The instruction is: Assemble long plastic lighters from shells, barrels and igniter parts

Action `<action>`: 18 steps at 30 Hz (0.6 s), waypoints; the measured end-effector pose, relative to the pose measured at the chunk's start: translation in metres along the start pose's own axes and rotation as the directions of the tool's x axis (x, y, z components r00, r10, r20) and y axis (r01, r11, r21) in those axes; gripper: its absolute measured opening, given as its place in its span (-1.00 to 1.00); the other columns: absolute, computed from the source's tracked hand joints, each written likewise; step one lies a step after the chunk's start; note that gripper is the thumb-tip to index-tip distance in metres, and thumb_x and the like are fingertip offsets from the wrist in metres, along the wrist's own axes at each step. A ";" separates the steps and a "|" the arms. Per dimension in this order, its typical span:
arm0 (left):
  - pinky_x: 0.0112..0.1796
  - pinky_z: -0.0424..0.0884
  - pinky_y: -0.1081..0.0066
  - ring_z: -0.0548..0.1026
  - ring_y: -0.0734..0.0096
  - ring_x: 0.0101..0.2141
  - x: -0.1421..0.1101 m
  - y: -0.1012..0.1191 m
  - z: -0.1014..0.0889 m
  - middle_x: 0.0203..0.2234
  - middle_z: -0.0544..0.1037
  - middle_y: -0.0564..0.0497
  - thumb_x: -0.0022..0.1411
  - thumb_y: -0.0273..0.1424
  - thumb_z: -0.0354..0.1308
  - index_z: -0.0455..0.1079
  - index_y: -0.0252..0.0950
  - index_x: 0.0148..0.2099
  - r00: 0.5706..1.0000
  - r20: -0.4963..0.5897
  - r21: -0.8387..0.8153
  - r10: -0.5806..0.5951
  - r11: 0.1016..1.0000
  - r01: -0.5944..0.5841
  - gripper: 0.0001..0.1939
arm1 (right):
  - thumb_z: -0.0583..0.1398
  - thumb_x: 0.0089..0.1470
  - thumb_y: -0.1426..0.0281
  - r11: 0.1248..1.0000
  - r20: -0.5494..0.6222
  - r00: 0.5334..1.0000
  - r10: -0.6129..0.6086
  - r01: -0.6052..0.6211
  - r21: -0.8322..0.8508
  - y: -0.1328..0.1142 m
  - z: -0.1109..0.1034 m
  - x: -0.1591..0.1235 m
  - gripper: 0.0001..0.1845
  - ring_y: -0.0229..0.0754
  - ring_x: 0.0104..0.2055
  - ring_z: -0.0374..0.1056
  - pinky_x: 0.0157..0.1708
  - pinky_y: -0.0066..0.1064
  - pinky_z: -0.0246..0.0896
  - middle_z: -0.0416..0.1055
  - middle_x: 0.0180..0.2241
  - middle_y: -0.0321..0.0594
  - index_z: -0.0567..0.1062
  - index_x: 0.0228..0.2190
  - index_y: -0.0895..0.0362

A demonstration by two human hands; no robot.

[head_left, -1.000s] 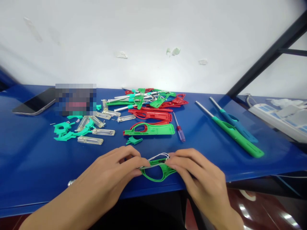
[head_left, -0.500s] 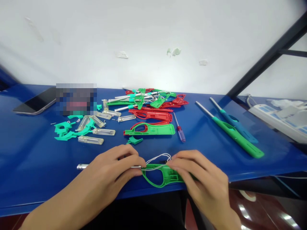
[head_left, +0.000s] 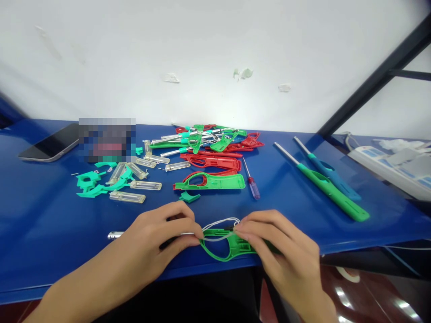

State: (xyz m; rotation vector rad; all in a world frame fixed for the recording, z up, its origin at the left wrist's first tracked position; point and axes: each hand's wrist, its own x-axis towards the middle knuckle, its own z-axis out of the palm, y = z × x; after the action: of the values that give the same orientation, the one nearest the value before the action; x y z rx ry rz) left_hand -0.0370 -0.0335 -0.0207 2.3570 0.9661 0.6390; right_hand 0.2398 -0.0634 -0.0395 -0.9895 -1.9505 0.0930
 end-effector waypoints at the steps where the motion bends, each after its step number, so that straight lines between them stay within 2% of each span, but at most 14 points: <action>1: -0.10 0.46 0.57 0.57 0.52 -0.18 0.001 0.001 0.000 -0.10 0.53 0.10 0.58 -0.44 0.12 0.57 -0.10 -0.05 1.000 -0.004 -0.006 -0.005 1.000 0.005 -0.80 | 0.27 0.31 0.64 1.000 -0.002 1.000 0.000 0.000 0.002 0.000 0.000 0.000 -0.77 -0.26 -0.20 0.55 -0.19 -0.42 0.49 0.63 -0.22 -0.25 0.65 -0.16 0.09; 8: -0.08 0.45 0.53 0.56 0.51 -0.15 -0.001 0.004 0.003 -0.09 0.52 0.12 0.61 -0.38 0.09 0.51 -0.05 -0.04 1.000 -0.020 0.014 -0.021 1.000 0.021 -0.83 | 0.31 0.25 0.68 0.997 -0.002 1.000 0.008 -0.008 0.081 0.001 0.000 0.000 -0.74 -0.27 -0.16 0.57 -0.16 -0.48 0.51 0.64 -0.21 -0.25 0.65 -0.16 0.11; 11: -0.03 0.46 0.48 0.54 0.46 -0.09 -0.004 0.008 0.005 -0.02 0.51 0.12 0.59 -0.35 0.10 0.48 -0.02 0.00 0.997 0.005 0.042 -0.079 0.996 0.079 -0.87 | 0.33 0.23 0.68 0.982 0.014 0.998 0.059 -0.061 0.177 0.000 -0.003 0.002 -0.75 -0.31 -0.18 0.58 -0.16 -0.55 0.52 0.65 -0.24 -0.31 0.66 -0.21 0.09; 14: -0.01 0.47 0.42 0.53 0.40 -0.05 -0.005 0.013 0.009 -0.01 0.52 0.11 0.56 -0.32 0.14 0.45 -0.02 0.02 0.994 -0.016 0.054 -0.104 0.993 0.105 -0.91 | 0.36 0.24 0.62 0.959 0.037 0.990 0.134 -0.139 0.248 -0.002 -0.006 0.006 -0.80 -0.34 -0.25 0.59 -0.19 -0.60 0.52 0.66 -0.28 -0.36 0.67 -0.27 0.06; 18: -0.11 0.49 0.38 0.53 0.35 -0.12 -0.002 0.018 0.013 -0.08 0.52 0.07 0.52 -0.35 0.16 0.42 -0.08 -0.03 0.992 -0.079 0.068 -0.095 0.993 0.100 -0.96 | 0.38 0.24 0.56 0.937 0.061 0.984 0.168 -0.179 0.302 -0.003 -0.009 0.010 -0.82 -0.36 -0.29 0.61 -0.22 -0.65 0.52 0.66 -0.34 -0.39 0.69 -0.35 0.05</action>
State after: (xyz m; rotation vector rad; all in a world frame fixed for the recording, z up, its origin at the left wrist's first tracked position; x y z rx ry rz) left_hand -0.0218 -0.0498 -0.0205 2.3457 1.1480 0.6698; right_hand 0.2425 -0.0611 -0.0260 -0.9530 -1.8064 0.5016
